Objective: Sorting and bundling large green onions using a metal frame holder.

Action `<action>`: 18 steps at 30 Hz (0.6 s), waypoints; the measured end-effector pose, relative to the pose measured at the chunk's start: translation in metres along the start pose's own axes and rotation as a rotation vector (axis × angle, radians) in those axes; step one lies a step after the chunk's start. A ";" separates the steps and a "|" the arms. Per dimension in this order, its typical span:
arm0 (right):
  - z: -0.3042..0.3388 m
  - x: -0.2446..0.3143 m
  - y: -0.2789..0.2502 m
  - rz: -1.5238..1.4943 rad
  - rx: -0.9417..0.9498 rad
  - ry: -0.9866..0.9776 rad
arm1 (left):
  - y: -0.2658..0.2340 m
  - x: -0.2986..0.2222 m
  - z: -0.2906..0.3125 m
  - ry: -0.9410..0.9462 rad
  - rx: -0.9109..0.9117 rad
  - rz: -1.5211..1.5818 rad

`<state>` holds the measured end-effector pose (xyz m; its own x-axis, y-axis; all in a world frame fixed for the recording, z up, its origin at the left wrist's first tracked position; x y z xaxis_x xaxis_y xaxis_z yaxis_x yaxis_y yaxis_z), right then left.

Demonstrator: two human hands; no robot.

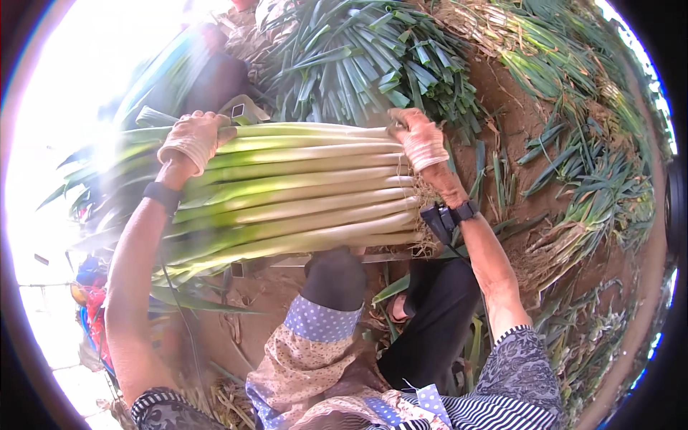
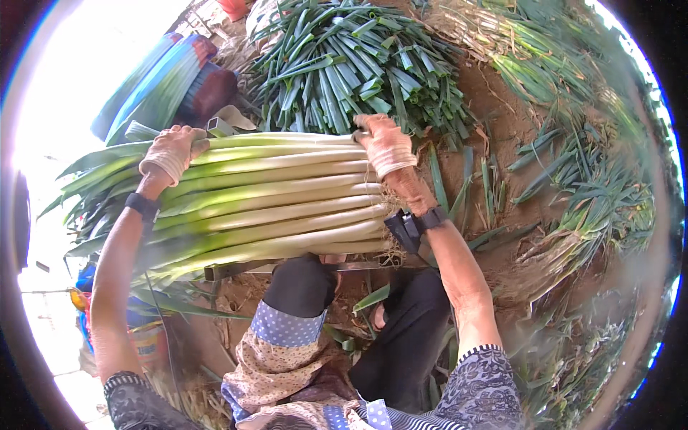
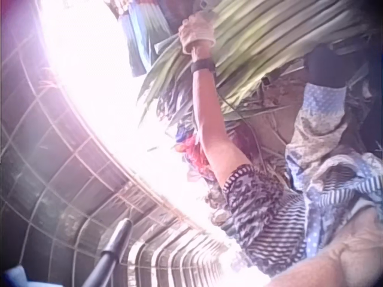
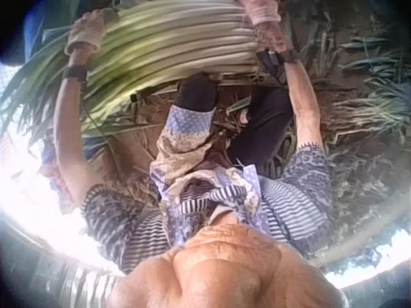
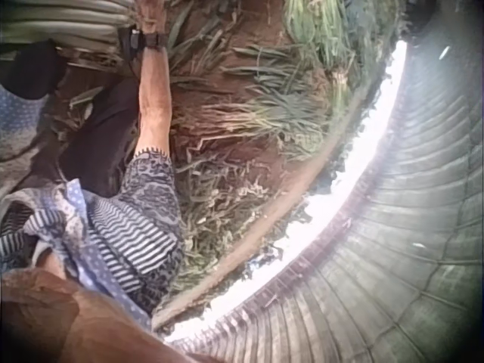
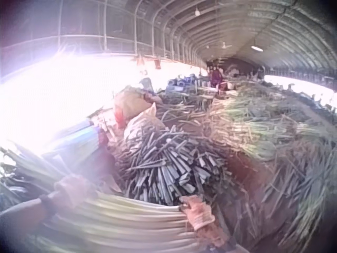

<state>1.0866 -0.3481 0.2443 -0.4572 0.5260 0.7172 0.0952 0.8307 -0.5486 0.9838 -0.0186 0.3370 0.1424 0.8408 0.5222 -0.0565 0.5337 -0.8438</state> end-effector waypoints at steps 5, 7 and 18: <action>-0.031 -0.009 -0.039 -0.186 -0.206 0.158 | -0.006 -0.004 -0.001 0.001 0.029 0.029; -0.034 -0.005 -0.044 -0.168 -0.234 0.169 | -0.004 0.002 0.000 -0.097 0.014 0.135; -0.002 0.035 0.081 0.325 0.372 -0.422 | -0.002 0.005 -0.017 -0.080 -0.065 0.124</action>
<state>1.0803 -0.2622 0.2258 -0.7720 0.5600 0.3005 0.0090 0.4824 -0.8759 1.0014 -0.0171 0.3390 0.0590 0.9057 0.4199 -0.0047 0.4208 -0.9071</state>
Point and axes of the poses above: each hand's wrist, its own z-axis away from the middle knuckle, its own y-axis out of the palm, x = y × z, the point moved 9 cm from there along -z, towards the middle knuckle, and after that the axes turned 12 degrees about -x, right-handed, at the moved point
